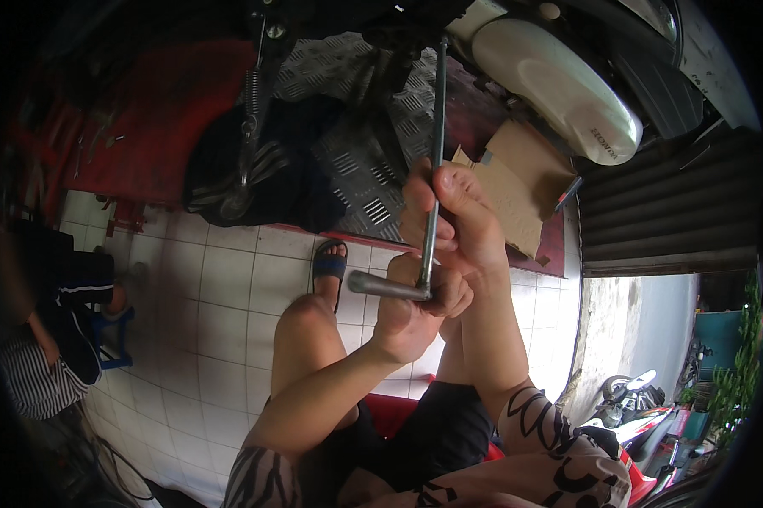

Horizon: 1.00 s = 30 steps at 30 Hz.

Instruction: The person uses a T-handle wrench to loosen and remove bolts from the underside of a motorcycle. They repeatedly insert the wrench, turn it, and remove bolts, placing them on a cardboard sheet on the floor.

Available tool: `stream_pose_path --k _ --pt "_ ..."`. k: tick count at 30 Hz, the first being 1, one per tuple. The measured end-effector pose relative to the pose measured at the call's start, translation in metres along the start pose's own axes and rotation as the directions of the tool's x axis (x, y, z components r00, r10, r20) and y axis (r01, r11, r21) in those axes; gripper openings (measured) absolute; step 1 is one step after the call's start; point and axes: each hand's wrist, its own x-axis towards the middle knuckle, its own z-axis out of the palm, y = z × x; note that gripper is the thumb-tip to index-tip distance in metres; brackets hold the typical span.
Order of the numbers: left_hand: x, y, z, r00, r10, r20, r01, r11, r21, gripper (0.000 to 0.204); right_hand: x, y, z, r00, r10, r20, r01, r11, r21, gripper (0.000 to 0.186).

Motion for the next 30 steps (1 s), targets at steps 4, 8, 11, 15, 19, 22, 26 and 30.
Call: stream_pose_path --k 4,8,11,15,19,22,26,30 --pt "0.003 0.007 0.013 1.0 0.006 0.016 -0.001 0.952 -0.305 0.089 0.01 0.009 0.012 0.998 0.046 -0.037 -0.046 0.999 -0.015 0.034" --pt "0.002 0.009 0.014 0.998 0.057 -0.029 -0.064 0.928 -0.367 0.088 0.018 0.025 0.001 0.991 0.035 0.132 -0.051 0.992 0.12 0.033" --pt "0.006 0.0 0.02 0.994 0.096 -0.061 -0.107 0.971 -0.215 0.087 0.012 0.034 0.002 0.956 -0.091 0.28 0.029 0.976 0.218 0.031" --pt "0.011 0.007 0.027 0.986 0.152 -0.072 -0.113 0.916 0.386 0.092 0.009 0.038 -0.019 0.901 -0.246 0.357 0.09 0.912 0.4 0.032" --pt "0.005 0.045 0.03 0.952 0.304 -0.038 -0.094 0.408 0.908 0.085 0.008 0.025 -0.018 0.896 -0.252 0.364 0.142 0.942 0.304 0.033" --pt "-0.004 0.057 0.017 0.86 0.471 -0.197 -0.18 0.64 0.747 0.044 0.006 0.017 -0.018 0.909 -0.197 0.367 0.114 0.965 0.234 0.036" --pt "0.001 0.066 0.038 0.748 0.379 -0.545 -0.018 0.832 0.554 0.031 -0.003 0.006 -0.011 0.942 -0.201 0.269 0.128 0.956 0.265 0.034" --pt "-0.017 0.034 0.017 0.743 0.473 -0.474 0.214 0.502 0.838 0.015 -0.003 -0.001 -0.001 0.954 -0.156 0.258 0.06 0.938 0.343 0.028"
